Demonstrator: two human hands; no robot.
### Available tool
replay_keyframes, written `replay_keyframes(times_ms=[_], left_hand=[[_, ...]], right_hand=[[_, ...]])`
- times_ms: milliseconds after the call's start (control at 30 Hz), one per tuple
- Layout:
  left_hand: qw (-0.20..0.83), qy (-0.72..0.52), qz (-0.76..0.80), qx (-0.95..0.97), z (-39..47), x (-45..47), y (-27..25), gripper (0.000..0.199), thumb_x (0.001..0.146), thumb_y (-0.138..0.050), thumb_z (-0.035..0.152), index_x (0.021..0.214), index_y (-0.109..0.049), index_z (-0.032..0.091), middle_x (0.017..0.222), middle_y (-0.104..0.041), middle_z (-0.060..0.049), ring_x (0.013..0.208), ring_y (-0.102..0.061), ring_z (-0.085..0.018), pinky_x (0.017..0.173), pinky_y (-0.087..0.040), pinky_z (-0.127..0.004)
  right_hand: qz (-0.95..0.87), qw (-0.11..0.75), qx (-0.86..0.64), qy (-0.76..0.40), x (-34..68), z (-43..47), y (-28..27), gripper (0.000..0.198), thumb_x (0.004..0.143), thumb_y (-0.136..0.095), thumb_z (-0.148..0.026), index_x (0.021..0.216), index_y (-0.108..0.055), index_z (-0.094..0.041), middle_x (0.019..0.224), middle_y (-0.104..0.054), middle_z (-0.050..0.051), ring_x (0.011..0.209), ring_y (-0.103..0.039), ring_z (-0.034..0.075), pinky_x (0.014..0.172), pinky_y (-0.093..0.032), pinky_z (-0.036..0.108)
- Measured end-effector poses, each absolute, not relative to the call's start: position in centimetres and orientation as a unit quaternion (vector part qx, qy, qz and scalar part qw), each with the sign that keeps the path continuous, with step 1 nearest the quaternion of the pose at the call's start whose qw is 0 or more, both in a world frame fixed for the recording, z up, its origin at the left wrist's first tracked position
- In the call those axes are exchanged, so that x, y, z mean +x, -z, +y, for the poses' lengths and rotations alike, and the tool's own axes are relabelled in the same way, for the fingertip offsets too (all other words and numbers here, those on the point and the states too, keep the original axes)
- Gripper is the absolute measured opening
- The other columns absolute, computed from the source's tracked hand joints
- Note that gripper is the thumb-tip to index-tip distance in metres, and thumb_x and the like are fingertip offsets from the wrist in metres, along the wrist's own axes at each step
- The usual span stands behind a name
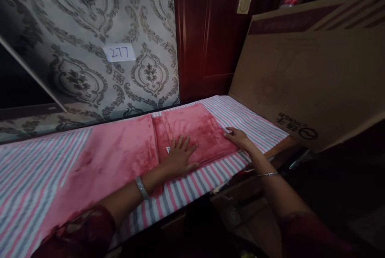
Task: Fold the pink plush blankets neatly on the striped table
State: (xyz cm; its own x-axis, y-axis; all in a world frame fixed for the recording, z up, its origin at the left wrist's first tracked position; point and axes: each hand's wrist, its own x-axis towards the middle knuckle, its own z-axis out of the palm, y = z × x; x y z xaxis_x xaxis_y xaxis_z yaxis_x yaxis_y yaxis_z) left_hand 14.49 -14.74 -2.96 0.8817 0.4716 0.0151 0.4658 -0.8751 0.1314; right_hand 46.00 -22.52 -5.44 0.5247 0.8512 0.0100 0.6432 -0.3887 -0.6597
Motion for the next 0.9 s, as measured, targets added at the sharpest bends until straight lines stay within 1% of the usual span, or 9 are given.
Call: replay_keyframes(times_ms=[133,233,333,500,667,700,767,833,900], left_hand=[[0.065,-0.011,0.251,0.966,-15.0,14.3,3.6,0.079,0.089,-0.051,0.066,0.158,-0.031,0.031,0.168,-0.015,-0.012,0.154,-0.005,-0.041,0.121,-0.005,-0.063],[0.069,-0.015,0.250,0.966,-14.9,14.4,3.4,0.079,0.090,-0.050,0.067,0.157,-0.032,0.031,0.168,-0.016,-0.013,0.154,-0.005,-0.041,0.120,-0.005,-0.064],[0.066,-0.020,0.250,0.966,-15.1,14.3,2.9,0.077,0.091,-0.051,0.064,0.157,-0.033,0.030,0.167,-0.019,-0.014,0.154,-0.010,-0.041,0.120,-0.009,-0.064],[0.053,0.000,0.260,0.964,-16.9,14.0,2.4,0.073,0.092,-0.056,0.051,0.155,-0.038,0.019,0.160,-0.035,-0.021,0.148,-0.030,-0.042,0.118,-0.022,-0.062],[0.050,-0.010,0.263,0.963,-18.6,13.0,3.3,0.082,0.088,-0.062,0.051,0.155,-0.034,0.012,0.162,-0.029,-0.025,0.151,-0.020,-0.044,0.119,-0.018,-0.063],[0.061,-0.014,0.259,0.964,-18.6,12.7,3.3,0.082,0.087,-0.063,0.050,0.154,-0.036,0.011,0.161,-0.030,-0.026,0.151,-0.021,-0.044,0.120,-0.018,-0.062],[0.109,-0.028,0.245,0.963,-18.0,12.2,2.9,0.073,0.086,-0.064,0.048,0.147,-0.048,0.011,0.154,-0.043,-0.025,0.146,-0.034,-0.042,0.118,-0.025,-0.059],[0.207,-0.062,0.232,0.948,-16.7,11.8,2.1,0.059,0.087,-0.063,0.049,0.135,-0.061,0.015,0.140,-0.060,-0.019,0.134,-0.051,-0.039,0.114,-0.035,-0.055],[0.346,-0.120,0.232,0.901,-14.6,11.3,1.2,0.051,0.087,-0.062,0.054,0.124,-0.068,0.020,0.129,-0.069,-0.013,0.125,-0.060,-0.034,0.109,-0.042,-0.049]], right_hand=[[-0.389,0.471,-0.724,-0.321,45.6,-23.9,5.6,0.055,0.085,-0.069,-0.041,0.130,-0.064,-0.009,0.114,-0.074,0.013,0.101,-0.071,0.025,0.091,-0.054,0.033],[-0.343,0.540,-0.653,-0.405,45.0,-24.3,5.7,0.060,0.081,-0.074,-0.037,0.133,-0.060,-0.012,0.110,-0.076,0.011,0.098,-0.072,0.024,0.090,-0.056,0.033],[-0.309,0.575,-0.613,-0.445,44.6,-24.5,5.5,0.058,0.075,-0.080,-0.030,0.128,-0.062,-0.017,0.107,-0.077,0.007,0.091,-0.073,0.021,0.082,-0.058,0.030],[-0.288,0.634,-0.524,-0.491,43.7,-24.5,4.5,0.041,0.069,-0.082,-0.020,0.108,-0.069,-0.021,0.096,-0.078,0.003,0.078,-0.073,0.018,0.073,-0.060,0.027],[-0.252,0.626,-0.515,-0.528,42.7,-24.3,4.7,0.012,0.075,-0.076,-0.022,0.084,-0.068,-0.021,0.078,-0.077,0.004,0.068,-0.073,0.020,0.067,-0.061,0.031],[-0.238,0.618,-0.523,-0.536,42.7,-24.3,4.9,0.010,0.075,-0.075,-0.022,0.082,-0.068,-0.020,0.075,-0.076,0.004,0.066,-0.073,0.021,0.066,-0.061,0.032],[-0.214,0.609,-0.530,-0.550,42.6,-24.3,5.1,0.009,0.076,-0.073,-0.022,0.082,-0.067,-0.019,0.071,-0.076,0.005,0.063,-0.073,0.023,0.067,-0.062,0.035],[-0.198,0.612,-0.523,-0.560,42.3,-24.2,4.6,0.009,0.076,-0.072,-0.021,0.084,-0.067,-0.019,0.070,-0.075,0.005,0.064,-0.073,0.023,0.068,-0.062,0.036],[-0.195,0.618,-0.511,-0.565,41.6,-23.7,3.3,0.008,0.077,-0.070,-0.019,0.085,-0.067,-0.019,0.071,-0.076,0.006,0.065,-0.074,0.023,0.067,-0.062,0.034]])
